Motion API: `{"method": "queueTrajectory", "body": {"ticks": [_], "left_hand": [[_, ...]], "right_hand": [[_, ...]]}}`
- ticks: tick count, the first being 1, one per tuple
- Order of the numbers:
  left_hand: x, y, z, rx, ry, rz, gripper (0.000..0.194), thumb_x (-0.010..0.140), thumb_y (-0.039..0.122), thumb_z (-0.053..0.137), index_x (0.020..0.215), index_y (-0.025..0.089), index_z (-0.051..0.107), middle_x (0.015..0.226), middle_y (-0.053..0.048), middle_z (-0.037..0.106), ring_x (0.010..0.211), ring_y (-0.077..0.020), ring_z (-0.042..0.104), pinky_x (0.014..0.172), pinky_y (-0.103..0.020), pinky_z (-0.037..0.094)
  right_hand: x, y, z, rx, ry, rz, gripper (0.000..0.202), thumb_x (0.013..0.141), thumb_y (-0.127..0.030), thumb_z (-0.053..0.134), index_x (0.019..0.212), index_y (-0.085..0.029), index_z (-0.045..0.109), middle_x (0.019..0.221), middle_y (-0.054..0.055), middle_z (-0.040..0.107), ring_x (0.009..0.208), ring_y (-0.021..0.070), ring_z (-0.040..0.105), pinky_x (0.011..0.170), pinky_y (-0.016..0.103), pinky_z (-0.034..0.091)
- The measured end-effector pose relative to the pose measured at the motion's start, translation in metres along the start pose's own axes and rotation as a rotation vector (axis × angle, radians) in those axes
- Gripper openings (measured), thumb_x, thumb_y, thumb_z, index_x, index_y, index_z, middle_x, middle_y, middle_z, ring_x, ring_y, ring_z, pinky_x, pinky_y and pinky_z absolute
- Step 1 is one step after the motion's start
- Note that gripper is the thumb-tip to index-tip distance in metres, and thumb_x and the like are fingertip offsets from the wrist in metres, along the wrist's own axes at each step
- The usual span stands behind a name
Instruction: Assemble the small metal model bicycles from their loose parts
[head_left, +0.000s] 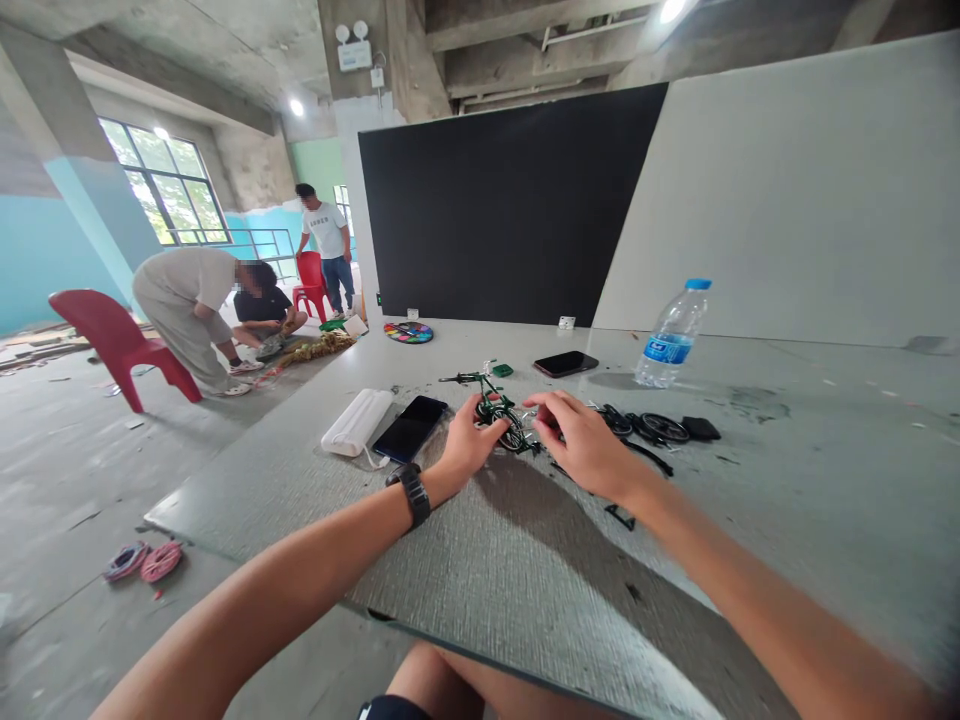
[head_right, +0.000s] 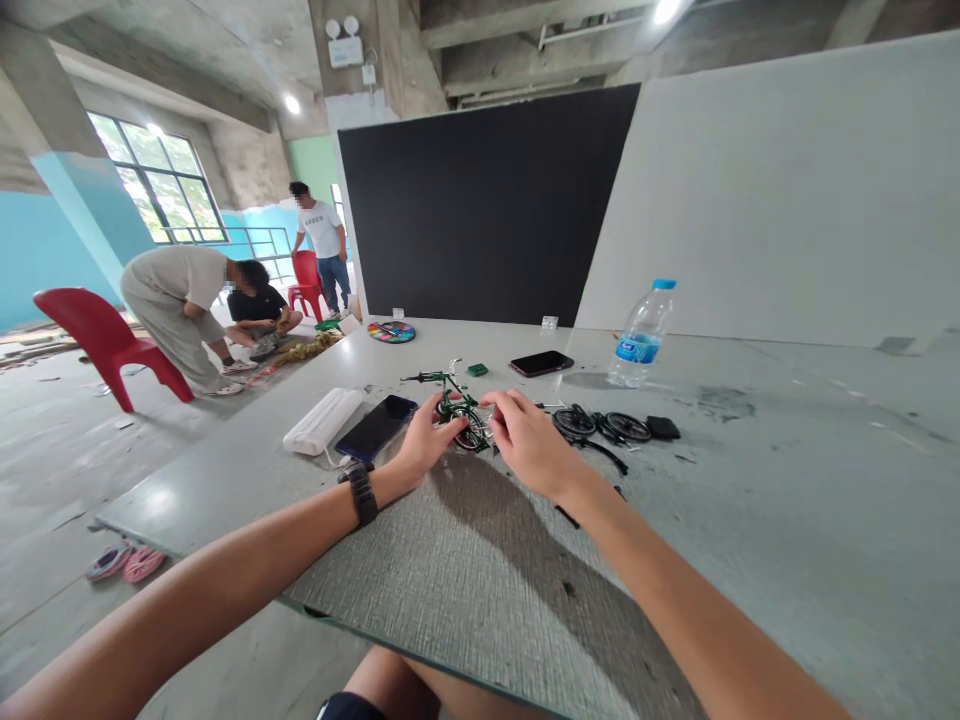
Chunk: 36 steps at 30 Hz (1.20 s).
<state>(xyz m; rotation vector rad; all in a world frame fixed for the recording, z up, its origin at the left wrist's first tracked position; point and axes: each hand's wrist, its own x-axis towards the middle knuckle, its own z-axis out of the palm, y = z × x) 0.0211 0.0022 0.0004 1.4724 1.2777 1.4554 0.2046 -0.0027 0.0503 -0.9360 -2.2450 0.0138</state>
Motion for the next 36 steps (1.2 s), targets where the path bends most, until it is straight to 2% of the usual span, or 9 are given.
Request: {"method": "queueTrajectory", "body": {"ticks": [5, 8, 11, 15, 21, 24, 27, 31, 36], "left_hand": [[-0.003, 0.008, -0.001, -0.078, -0.023, -0.045, 0.039, 0.079, 0.021, 0.072, 0.118, 0.019, 0.064, 0.089, -0.003, 0.069, 0.071, -0.0115, 0.062, 0.067, -0.022, 0.051], [-0.005, 0.013, -0.002, -0.120, -0.042, -0.080, 0.040, 0.080, 0.021, 0.070, 0.119, 0.018, 0.063, 0.083, -0.002, 0.067, 0.065, -0.0104, 0.060, 0.064, -0.021, 0.050], [-0.006, 0.015, -0.001, -0.144, -0.057, -0.095, 0.039, 0.081, 0.021, 0.069, 0.120, 0.017, 0.063, 0.081, -0.001, 0.066, 0.063, -0.0096, 0.059, 0.061, -0.020, 0.049], [-0.005, 0.013, 0.000, -0.169, -0.083, -0.069, 0.039, 0.081, 0.018, 0.068, 0.119, 0.016, 0.062, 0.086, -0.003, 0.067, 0.065, -0.0101, 0.061, 0.060, -0.020, 0.050], [-0.004, 0.012, 0.001, -0.211, -0.067, -0.105, 0.039, 0.080, 0.016, 0.068, 0.118, 0.016, 0.063, 0.080, -0.001, 0.065, 0.061, -0.0095, 0.060, 0.056, -0.019, 0.049], [-0.005, 0.016, 0.000, -0.272, -0.074, -0.164, 0.039, 0.080, 0.015, 0.067, 0.119, 0.016, 0.062, 0.075, 0.000, 0.061, 0.058, -0.0087, 0.058, 0.054, -0.019, 0.049], [-0.006, 0.019, 0.000, -0.318, -0.075, -0.196, 0.039, 0.081, 0.014, 0.066, 0.119, 0.015, 0.061, 0.074, 0.001, 0.060, 0.057, -0.0083, 0.059, 0.055, -0.019, 0.051], [-0.007, 0.020, 0.000, -0.346, -0.069, -0.205, 0.039, 0.080, 0.014, 0.068, 0.118, 0.015, 0.061, 0.073, 0.002, 0.060, 0.059, -0.0080, 0.059, 0.055, -0.018, 0.052], [-0.007, 0.018, 0.000, -0.342, -0.066, -0.205, 0.037, 0.081, 0.016, 0.069, 0.117, 0.016, 0.062, 0.074, 0.001, 0.061, 0.059, -0.0079, 0.058, 0.056, -0.019, 0.052]], "right_hand": [[0.001, 0.000, -0.003, 0.217, 0.070, 0.149, 0.036, 0.091, -0.040, 0.063, 0.121, -0.022, 0.055, 0.084, 0.005, 0.073, 0.074, 0.0222, 0.071, 0.076, 0.038, 0.057], [0.001, 0.001, -0.001, 0.315, 0.151, 0.206, 0.045, 0.084, -0.056, 0.069, 0.110, -0.021, 0.057, 0.081, 0.006, 0.074, 0.073, 0.0239, 0.072, 0.075, 0.040, 0.059], [0.001, 0.002, 0.002, 0.383, 0.200, 0.235, 0.050, 0.077, -0.063, 0.073, 0.098, -0.021, 0.059, 0.079, 0.008, 0.073, 0.074, 0.0248, 0.072, 0.071, 0.039, 0.060], [0.001, 0.002, 0.006, 0.382, 0.149, 0.237, 0.044, 0.082, -0.061, 0.069, 0.096, -0.020, 0.066, 0.085, 0.009, 0.074, 0.076, 0.0239, 0.071, 0.072, 0.040, 0.060], [0.002, 0.003, 0.004, 0.435, 0.126, 0.209, 0.043, 0.094, -0.053, 0.058, 0.122, -0.021, 0.067, 0.095, 0.009, 0.073, 0.074, 0.0220, 0.071, 0.075, 0.041, 0.060], [0.001, 0.002, 0.003, 0.449, 0.175, 0.205, 0.042, 0.091, -0.049, 0.063, 0.122, -0.021, 0.067, 0.090, 0.007, 0.073, 0.072, 0.0214, 0.070, 0.076, 0.041, 0.060], [0.001, 0.000, 0.003, 0.500, 0.231, 0.217, 0.039, 0.087, -0.048, 0.070, 0.112, -0.020, 0.068, 0.087, 0.007, 0.073, 0.078, 0.0227, 0.071, 0.078, 0.041, 0.060], [0.001, -0.001, 0.004, 0.550, 0.205, 0.227, 0.033, 0.087, -0.048, 0.069, 0.102, -0.018, 0.067, 0.093, 0.010, 0.075, 0.085, 0.0240, 0.072, 0.084, 0.042, 0.060], [-0.001, -0.001, 0.006, 0.574, 0.138, 0.229, 0.039, 0.095, -0.048, 0.057, 0.120, -0.018, 0.066, 0.105, 0.011, 0.075, 0.089, 0.0226, 0.072, 0.089, 0.043, 0.059]]}}
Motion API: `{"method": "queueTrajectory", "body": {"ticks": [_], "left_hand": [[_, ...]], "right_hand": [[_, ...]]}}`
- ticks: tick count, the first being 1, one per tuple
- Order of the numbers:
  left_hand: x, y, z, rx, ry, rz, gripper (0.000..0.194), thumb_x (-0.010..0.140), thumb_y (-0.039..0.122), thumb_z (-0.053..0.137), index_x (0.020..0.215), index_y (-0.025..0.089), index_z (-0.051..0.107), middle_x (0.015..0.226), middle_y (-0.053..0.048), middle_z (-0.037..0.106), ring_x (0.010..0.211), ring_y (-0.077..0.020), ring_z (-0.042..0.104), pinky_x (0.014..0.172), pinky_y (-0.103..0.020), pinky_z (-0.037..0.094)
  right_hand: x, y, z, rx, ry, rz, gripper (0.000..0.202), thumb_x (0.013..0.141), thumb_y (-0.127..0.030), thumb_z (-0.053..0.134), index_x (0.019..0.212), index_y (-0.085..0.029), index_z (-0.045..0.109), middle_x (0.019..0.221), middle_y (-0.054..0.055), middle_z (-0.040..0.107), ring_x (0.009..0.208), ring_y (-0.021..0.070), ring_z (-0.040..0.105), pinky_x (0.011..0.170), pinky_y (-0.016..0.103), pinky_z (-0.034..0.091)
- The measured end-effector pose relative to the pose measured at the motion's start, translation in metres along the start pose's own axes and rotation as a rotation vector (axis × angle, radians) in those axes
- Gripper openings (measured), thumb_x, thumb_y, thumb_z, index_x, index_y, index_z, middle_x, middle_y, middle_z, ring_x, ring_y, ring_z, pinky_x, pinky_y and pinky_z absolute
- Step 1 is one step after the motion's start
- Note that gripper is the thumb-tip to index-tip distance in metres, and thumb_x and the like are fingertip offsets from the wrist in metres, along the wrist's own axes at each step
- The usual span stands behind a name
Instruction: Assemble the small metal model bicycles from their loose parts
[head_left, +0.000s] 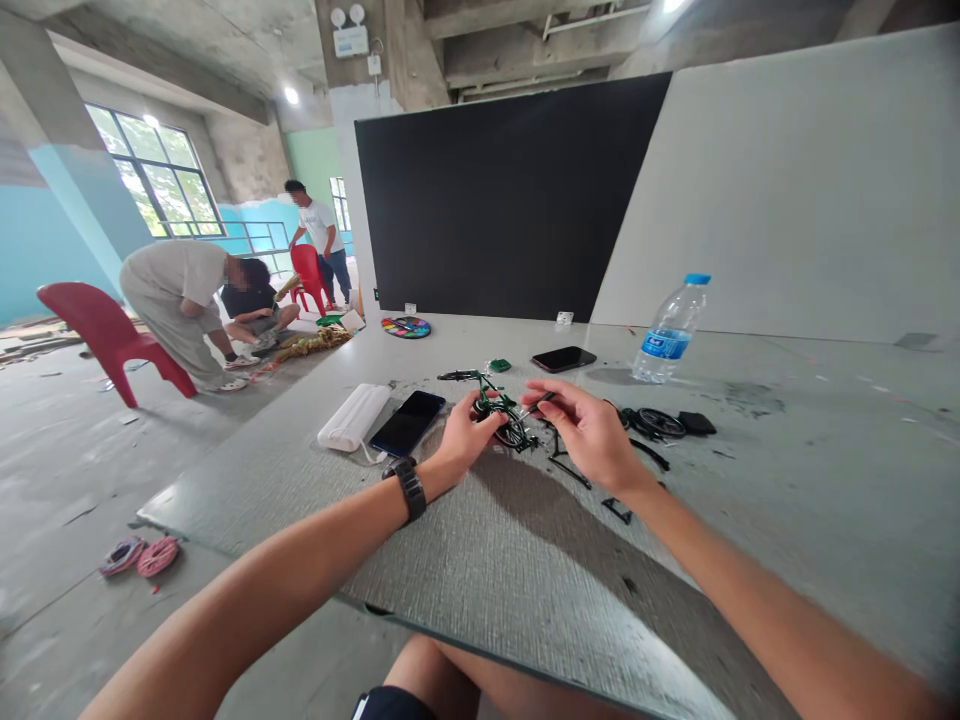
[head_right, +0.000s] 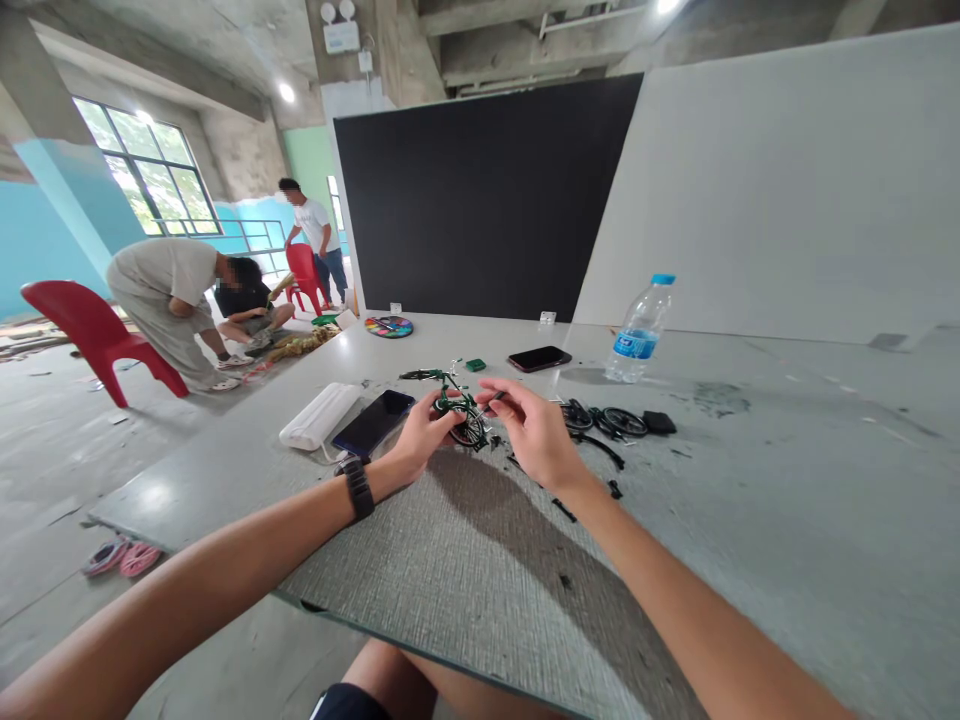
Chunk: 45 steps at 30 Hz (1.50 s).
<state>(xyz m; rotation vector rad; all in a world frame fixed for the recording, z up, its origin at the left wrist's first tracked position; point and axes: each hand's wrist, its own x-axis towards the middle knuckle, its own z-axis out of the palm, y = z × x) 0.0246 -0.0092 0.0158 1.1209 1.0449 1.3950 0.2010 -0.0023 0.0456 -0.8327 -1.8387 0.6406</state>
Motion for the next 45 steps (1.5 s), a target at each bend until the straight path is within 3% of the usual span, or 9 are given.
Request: {"method": "queueTrajectory", "body": {"ticks": [3, 10, 14, 18, 21, 30, 36, 41, 45], "left_hand": [[0.000, 0.000, 0.000, -0.026, 0.005, -0.016, 0.037, 0.081, 0.017, 0.069, 0.118, 0.016, 0.061, 0.075, 0.001, 0.061, 0.059, -0.0081, 0.059, 0.057, -0.019, 0.052], [-0.001, 0.002, 0.001, 0.053, -0.017, -0.002, 0.040, 0.080, 0.016, 0.070, 0.119, 0.016, 0.063, 0.074, 0.000, 0.062, 0.057, -0.0087, 0.059, 0.057, -0.021, 0.052], [-0.002, 0.003, 0.001, 0.044, -0.035, -0.004, 0.039, 0.080, 0.015, 0.069, 0.119, 0.015, 0.063, 0.077, 0.000, 0.064, 0.059, -0.0089, 0.060, 0.060, -0.022, 0.054], [-0.001, 0.002, 0.000, -0.008, -0.025, -0.020, 0.037, 0.082, 0.015, 0.067, 0.118, 0.015, 0.062, 0.075, 0.000, 0.063, 0.060, -0.0086, 0.060, 0.058, -0.020, 0.052], [-0.001, 0.001, -0.001, -0.033, -0.005, -0.033, 0.036, 0.082, 0.015, 0.067, 0.117, 0.015, 0.062, 0.076, 0.000, 0.063, 0.059, -0.0081, 0.059, 0.055, -0.018, 0.050], [-0.003, 0.006, 0.001, 0.000, 0.008, -0.052, 0.037, 0.082, 0.012, 0.066, 0.119, 0.015, 0.062, 0.073, 0.001, 0.061, 0.057, -0.0084, 0.059, 0.056, -0.020, 0.051], [-0.001, 0.004, 0.001, -0.020, -0.021, -0.041, 0.037, 0.080, 0.016, 0.069, 0.116, 0.015, 0.061, 0.075, 0.000, 0.063, 0.058, -0.0090, 0.059, 0.058, -0.022, 0.052], [0.002, 0.000, 0.000, -0.080, 0.009, -0.051, 0.034, 0.082, 0.014, 0.065, 0.116, 0.015, 0.061, 0.075, 0.000, 0.062, 0.061, -0.0089, 0.059, 0.058, -0.020, 0.052], [0.001, 0.000, -0.001, -0.063, 0.007, -0.052, 0.035, 0.082, 0.013, 0.064, 0.117, 0.015, 0.061, 0.073, 0.001, 0.061, 0.059, -0.0084, 0.058, 0.057, -0.019, 0.051]], "right_hand": [[0.000, 0.001, -0.001, -0.002, -0.003, -0.005, 0.041, 0.096, -0.049, 0.056, 0.122, -0.019, 0.066, 0.106, 0.010, 0.075, 0.087, 0.0218, 0.073, 0.088, 0.042, 0.059], [-0.002, -0.003, 0.001, -0.183, 0.126, -0.030, 0.040, 0.084, -0.059, 0.069, 0.088, -0.020, 0.070, 0.075, 0.006, 0.072, 0.066, 0.0201, 0.066, 0.063, 0.033, 0.054], [-0.005, -0.005, 0.003, -0.236, 0.191, -0.061, 0.039, 0.088, -0.058, 0.064, 0.097, -0.021, 0.069, 0.076, 0.005, 0.072, 0.066, 0.0195, 0.066, 0.065, 0.033, 0.054], [-0.006, -0.004, 0.003, -0.197, 0.096, -0.090, 0.036, 0.100, -0.050, 0.049, 0.115, -0.023, 0.067, 0.093, 0.007, 0.075, 0.076, 0.0199, 0.071, 0.075, 0.035, 0.056], [-0.005, -0.001, 0.003, -0.137, 0.069, -0.085, 0.037, 0.101, -0.048, 0.048, 0.120, -0.022, 0.066, 0.102, 0.008, 0.076, 0.082, 0.0202, 0.072, 0.081, 0.037, 0.057], [-0.005, -0.003, 0.005, -0.205, 0.143, -0.068, 0.038, 0.086, -0.060, 0.066, 0.081, -0.022, 0.061, 0.073, 0.005, 0.070, 0.063, 0.0184, 0.065, 0.060, 0.030, 0.052], [-0.006, -0.006, 0.009, -0.223, 0.194, -0.090, 0.035, 0.092, -0.057, 0.059, 0.097, -0.023, 0.065, 0.074, 0.003, 0.071, 0.063, 0.0191, 0.067, 0.065, 0.033, 0.055], [-0.005, 0.000, 0.005, -0.184, 0.062, -0.101, 0.039, 0.101, -0.050, 0.046, 0.123, -0.024, 0.063, 0.106, 0.008, 0.075, 0.083, 0.0210, 0.072, 0.080, 0.037, 0.058], [-0.004, 0.003, 0.004, -0.169, 0.076, -0.091, 0.035, 0.098, -0.052, 0.052, 0.110, -0.022, 0.066, 0.098, 0.008, 0.076, 0.085, 0.0226, 0.072, 0.081, 0.037, 0.057]]}}
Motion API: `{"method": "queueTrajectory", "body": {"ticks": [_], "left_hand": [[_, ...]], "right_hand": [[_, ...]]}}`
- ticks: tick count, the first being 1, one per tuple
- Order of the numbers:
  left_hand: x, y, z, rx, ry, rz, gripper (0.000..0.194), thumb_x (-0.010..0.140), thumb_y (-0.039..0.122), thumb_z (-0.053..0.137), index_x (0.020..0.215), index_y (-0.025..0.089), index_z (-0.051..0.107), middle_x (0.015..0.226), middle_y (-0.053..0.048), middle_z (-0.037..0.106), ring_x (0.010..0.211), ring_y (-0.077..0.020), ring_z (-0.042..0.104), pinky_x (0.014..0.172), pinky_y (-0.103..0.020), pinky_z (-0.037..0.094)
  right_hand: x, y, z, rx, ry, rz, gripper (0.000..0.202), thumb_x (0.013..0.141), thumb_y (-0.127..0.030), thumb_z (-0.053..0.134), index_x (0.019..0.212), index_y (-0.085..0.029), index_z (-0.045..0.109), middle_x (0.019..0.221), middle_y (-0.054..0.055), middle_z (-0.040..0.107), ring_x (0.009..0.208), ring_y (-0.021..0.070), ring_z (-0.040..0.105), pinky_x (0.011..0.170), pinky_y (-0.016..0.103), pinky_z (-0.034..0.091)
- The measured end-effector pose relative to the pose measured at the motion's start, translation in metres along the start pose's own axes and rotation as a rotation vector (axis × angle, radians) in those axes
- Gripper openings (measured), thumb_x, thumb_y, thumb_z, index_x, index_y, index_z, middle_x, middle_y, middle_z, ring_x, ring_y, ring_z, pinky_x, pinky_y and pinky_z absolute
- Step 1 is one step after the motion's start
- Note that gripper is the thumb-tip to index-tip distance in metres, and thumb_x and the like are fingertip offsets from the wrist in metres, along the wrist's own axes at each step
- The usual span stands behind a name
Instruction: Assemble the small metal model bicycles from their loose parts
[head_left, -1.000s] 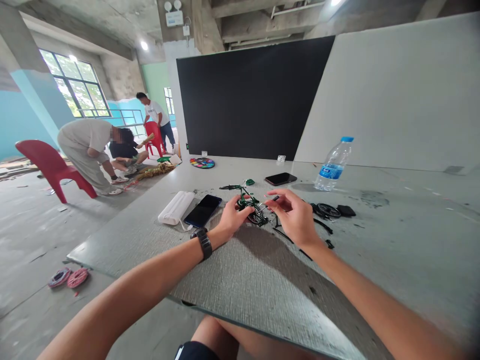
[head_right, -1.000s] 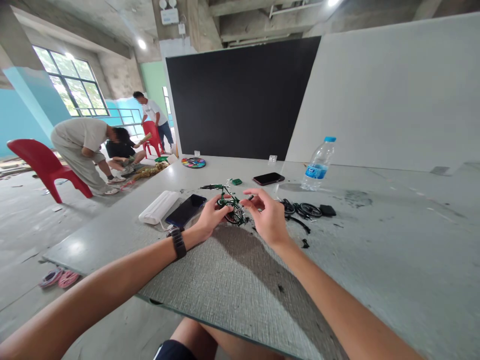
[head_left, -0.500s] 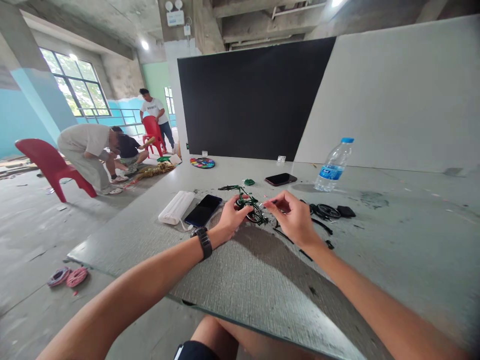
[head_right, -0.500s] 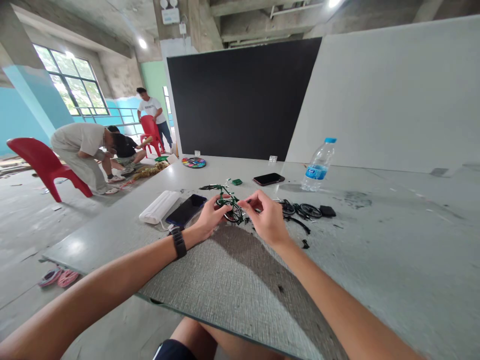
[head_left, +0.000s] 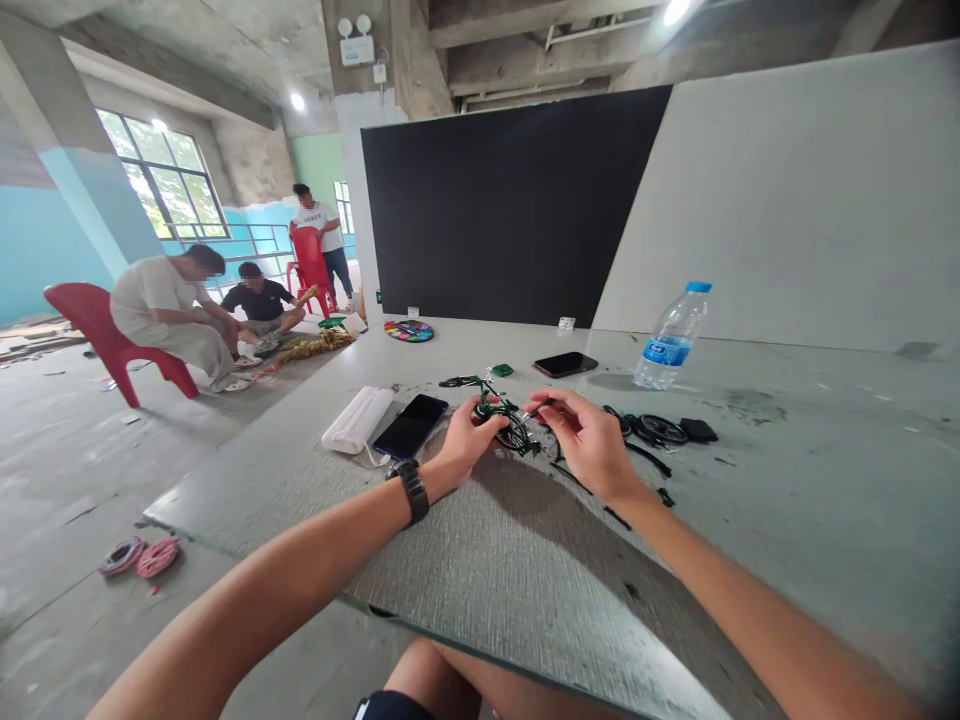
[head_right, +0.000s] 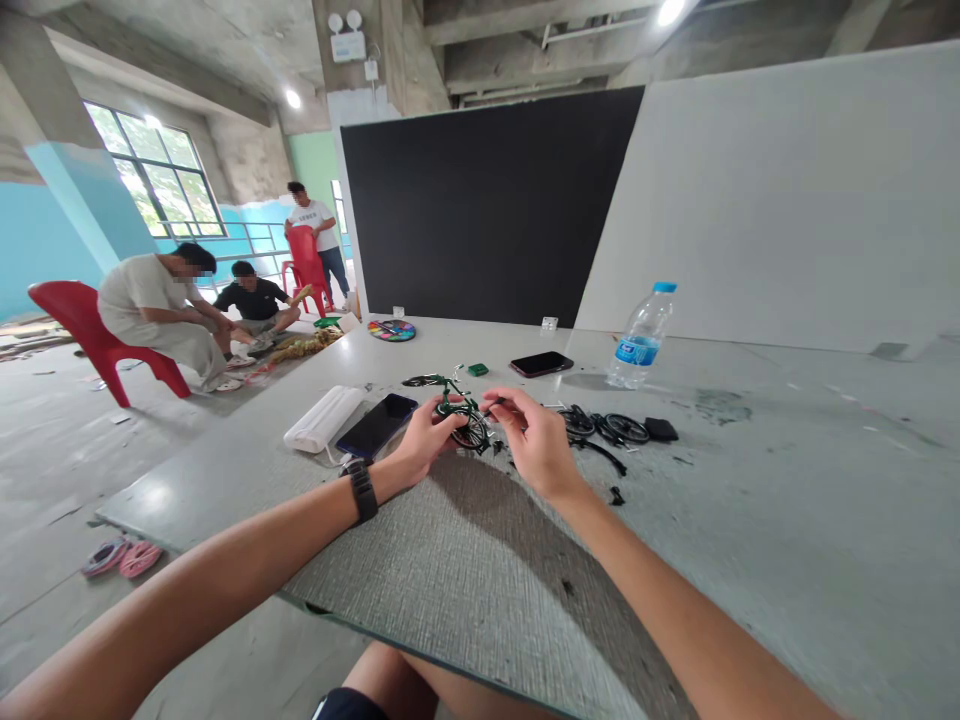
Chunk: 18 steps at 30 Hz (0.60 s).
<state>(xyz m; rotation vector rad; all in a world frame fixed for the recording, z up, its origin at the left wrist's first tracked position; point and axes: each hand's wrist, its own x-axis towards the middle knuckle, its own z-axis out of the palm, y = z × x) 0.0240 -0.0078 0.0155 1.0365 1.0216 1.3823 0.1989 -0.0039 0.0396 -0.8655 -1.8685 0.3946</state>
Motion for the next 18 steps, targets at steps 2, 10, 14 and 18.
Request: {"method": "queueTrajectory", "body": {"ticks": [2, 10, 14, 18], "left_hand": [[-0.0004, -0.0001, -0.0004, 0.031, -0.009, 0.012, 0.036, 0.081, 0.015, 0.068, 0.116, 0.015, 0.062, 0.073, 0.001, 0.062, 0.058, -0.0086, 0.058, 0.057, -0.020, 0.052], [-0.0029, 0.0047, 0.0006, 0.048, -0.051, 0.021, 0.038, 0.080, 0.015, 0.068, 0.117, 0.015, 0.061, 0.074, 0.001, 0.063, 0.058, -0.0089, 0.059, 0.058, -0.021, 0.053], [-0.0031, 0.0045, 0.0013, 0.043, -0.051, 0.019, 0.037, 0.080, 0.015, 0.068, 0.116, 0.016, 0.062, 0.072, 0.002, 0.062, 0.057, -0.0091, 0.059, 0.057, -0.021, 0.053], [-0.0021, 0.0024, 0.0010, 0.013, -0.024, 0.001, 0.037, 0.080, 0.016, 0.069, 0.116, 0.016, 0.062, 0.074, 0.001, 0.063, 0.060, -0.0091, 0.060, 0.057, -0.021, 0.052]], "right_hand": [[0.0002, -0.0010, 0.0003, -0.042, 0.021, 0.003, 0.034, 0.095, -0.055, 0.057, 0.099, -0.022, 0.066, 0.090, 0.007, 0.075, 0.079, 0.0226, 0.072, 0.076, 0.036, 0.056], [0.0002, -0.0093, 0.0000, -0.190, 0.133, -0.055, 0.037, 0.091, -0.059, 0.060, 0.098, -0.024, 0.064, 0.073, 0.003, 0.069, 0.066, 0.0207, 0.067, 0.070, 0.034, 0.053], [0.0011, -0.0080, -0.0035, -0.164, 0.044, -0.064, 0.032, 0.099, -0.051, 0.050, 0.107, -0.024, 0.066, 0.086, 0.005, 0.074, 0.072, 0.0205, 0.070, 0.073, 0.034, 0.054], [0.0015, -0.0043, -0.0040, -0.031, -0.010, -0.025, 0.032, 0.100, -0.049, 0.048, 0.111, -0.022, 0.064, 0.101, 0.008, 0.075, 0.080, 0.0212, 0.072, 0.077, 0.036, 0.056]]}}
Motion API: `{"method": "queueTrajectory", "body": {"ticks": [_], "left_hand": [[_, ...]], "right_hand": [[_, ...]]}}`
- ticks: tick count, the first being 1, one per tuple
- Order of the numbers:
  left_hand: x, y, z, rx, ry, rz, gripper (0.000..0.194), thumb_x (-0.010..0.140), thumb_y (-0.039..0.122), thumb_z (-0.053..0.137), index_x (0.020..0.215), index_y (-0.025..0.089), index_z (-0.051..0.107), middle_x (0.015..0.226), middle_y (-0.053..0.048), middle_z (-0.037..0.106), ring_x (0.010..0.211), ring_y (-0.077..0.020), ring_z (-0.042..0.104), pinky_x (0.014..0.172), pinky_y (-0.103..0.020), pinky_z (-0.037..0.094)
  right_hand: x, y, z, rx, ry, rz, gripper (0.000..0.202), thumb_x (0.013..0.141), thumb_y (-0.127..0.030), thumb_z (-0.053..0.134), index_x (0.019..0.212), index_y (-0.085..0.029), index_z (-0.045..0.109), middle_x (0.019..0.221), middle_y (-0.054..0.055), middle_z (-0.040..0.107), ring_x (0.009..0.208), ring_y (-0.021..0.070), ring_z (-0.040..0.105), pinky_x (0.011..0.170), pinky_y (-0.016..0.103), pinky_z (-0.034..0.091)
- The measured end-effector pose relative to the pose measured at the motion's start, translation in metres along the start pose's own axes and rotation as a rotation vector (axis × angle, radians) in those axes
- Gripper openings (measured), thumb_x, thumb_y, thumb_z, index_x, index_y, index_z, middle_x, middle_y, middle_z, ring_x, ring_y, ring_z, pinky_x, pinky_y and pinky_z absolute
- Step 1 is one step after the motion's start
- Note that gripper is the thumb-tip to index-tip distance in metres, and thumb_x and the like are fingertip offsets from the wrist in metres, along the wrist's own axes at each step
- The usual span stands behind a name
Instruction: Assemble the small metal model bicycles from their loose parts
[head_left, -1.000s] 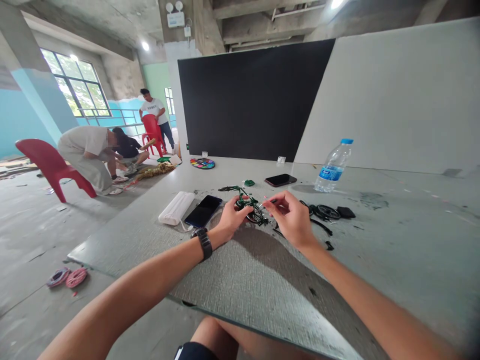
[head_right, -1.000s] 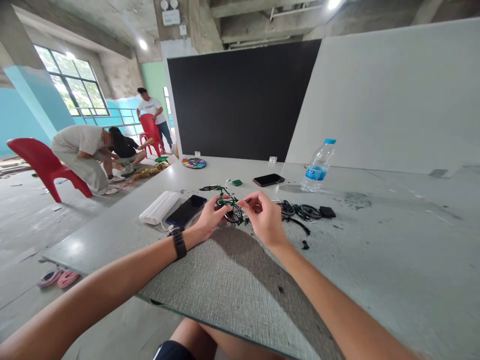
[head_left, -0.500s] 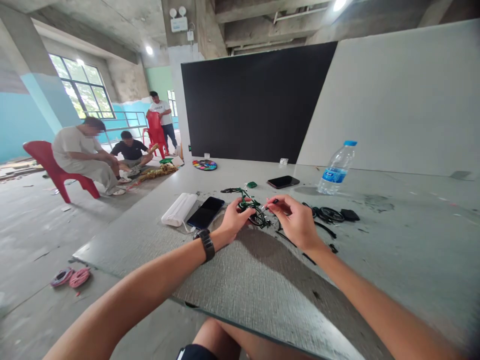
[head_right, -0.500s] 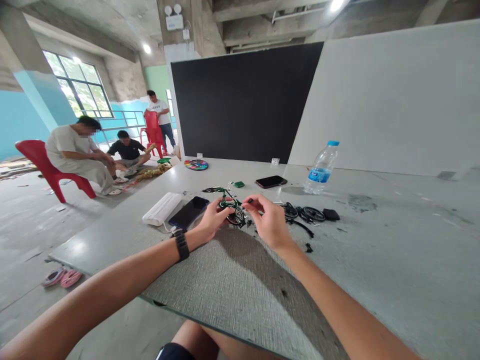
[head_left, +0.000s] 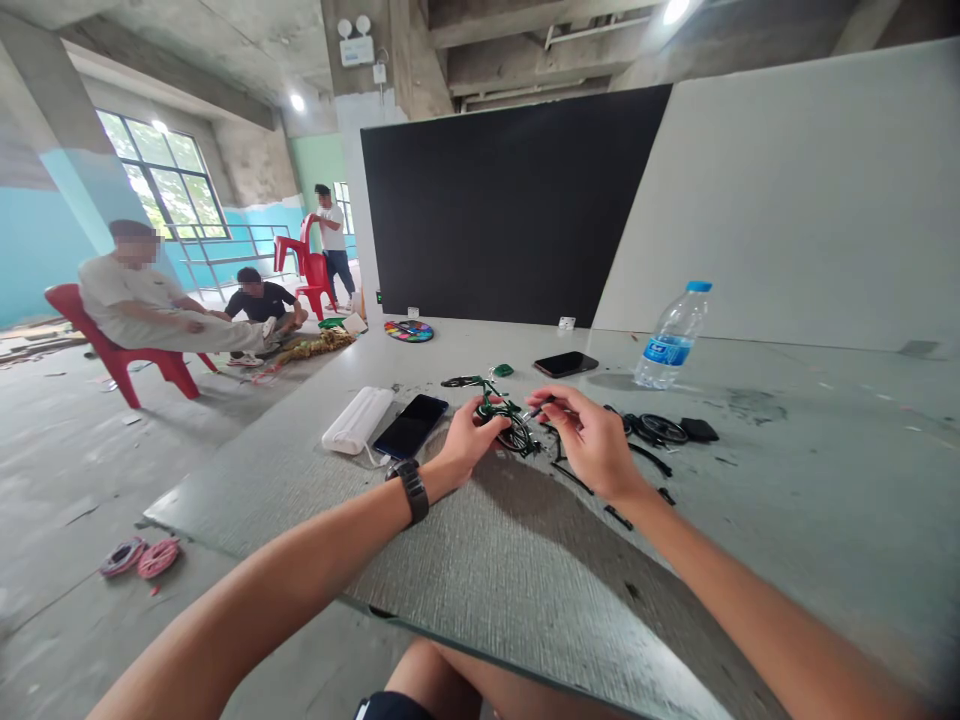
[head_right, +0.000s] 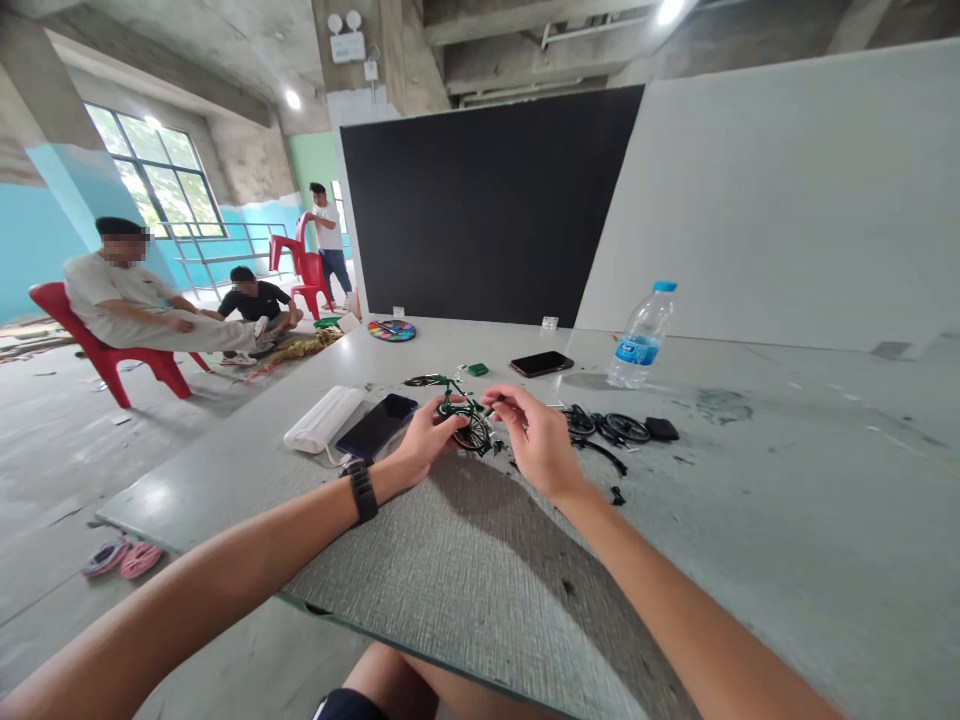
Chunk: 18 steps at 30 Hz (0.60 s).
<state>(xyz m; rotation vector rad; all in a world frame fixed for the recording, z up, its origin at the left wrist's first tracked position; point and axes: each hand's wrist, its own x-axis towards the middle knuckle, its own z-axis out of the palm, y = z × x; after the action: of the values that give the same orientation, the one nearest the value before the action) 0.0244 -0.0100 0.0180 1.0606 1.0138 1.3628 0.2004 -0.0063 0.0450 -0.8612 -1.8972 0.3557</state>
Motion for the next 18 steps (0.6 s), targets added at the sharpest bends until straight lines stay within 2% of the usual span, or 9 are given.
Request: {"method": "queueTrajectory", "body": {"ticks": [5, 10, 14, 18], "left_hand": [[0.0017, -0.0012, -0.0011, 0.044, -0.018, 0.019, 0.039, 0.079, 0.016, 0.070, 0.117, 0.016, 0.063, 0.071, 0.002, 0.061, 0.057, -0.0083, 0.058, 0.054, -0.019, 0.049], [0.0015, -0.0004, -0.0008, 0.030, -0.014, 0.021, 0.039, 0.080, 0.015, 0.068, 0.118, 0.015, 0.061, 0.073, 0.001, 0.062, 0.057, -0.0093, 0.059, 0.056, -0.021, 0.051], [-0.0010, 0.0022, 0.0004, 0.049, -0.039, 0.028, 0.037, 0.080, 0.015, 0.067, 0.116, 0.015, 0.062, 0.072, 0.001, 0.062, 0.057, -0.0090, 0.058, 0.057, -0.021, 0.051], [-0.0001, 0.0019, 0.0002, 0.010, -0.031, 0.011, 0.036, 0.080, 0.014, 0.065, 0.117, 0.015, 0.062, 0.072, 0.001, 0.062, 0.057, -0.0092, 0.058, 0.057, -0.021, 0.052]], "right_hand": [[-0.0004, 0.0010, 0.0013, -0.008, 0.032, 0.013, 0.030, 0.094, -0.052, 0.060, 0.095, -0.022, 0.063, 0.087, 0.007, 0.074, 0.076, 0.0220, 0.071, 0.073, 0.035, 0.056], [-0.0014, -0.0012, 0.0033, -0.040, 0.077, -0.008, 0.032, 0.090, -0.053, 0.065, 0.084, -0.023, 0.057, 0.075, 0.004, 0.069, 0.068, 0.0198, 0.067, 0.065, 0.031, 0.054], [-0.0007, -0.0013, 0.0023, -0.083, 0.106, -0.040, 0.029, 0.093, -0.051, 0.062, 0.097, -0.022, 0.062, 0.074, 0.003, 0.068, 0.066, 0.0191, 0.068, 0.067, 0.031, 0.055], [0.0007, -0.0006, -0.0008, -0.064, 0.014, -0.060, 0.029, 0.100, -0.046, 0.052, 0.108, -0.023, 0.066, 0.091, 0.006, 0.075, 0.077, 0.0196, 0.072, 0.073, 0.032, 0.056]]}}
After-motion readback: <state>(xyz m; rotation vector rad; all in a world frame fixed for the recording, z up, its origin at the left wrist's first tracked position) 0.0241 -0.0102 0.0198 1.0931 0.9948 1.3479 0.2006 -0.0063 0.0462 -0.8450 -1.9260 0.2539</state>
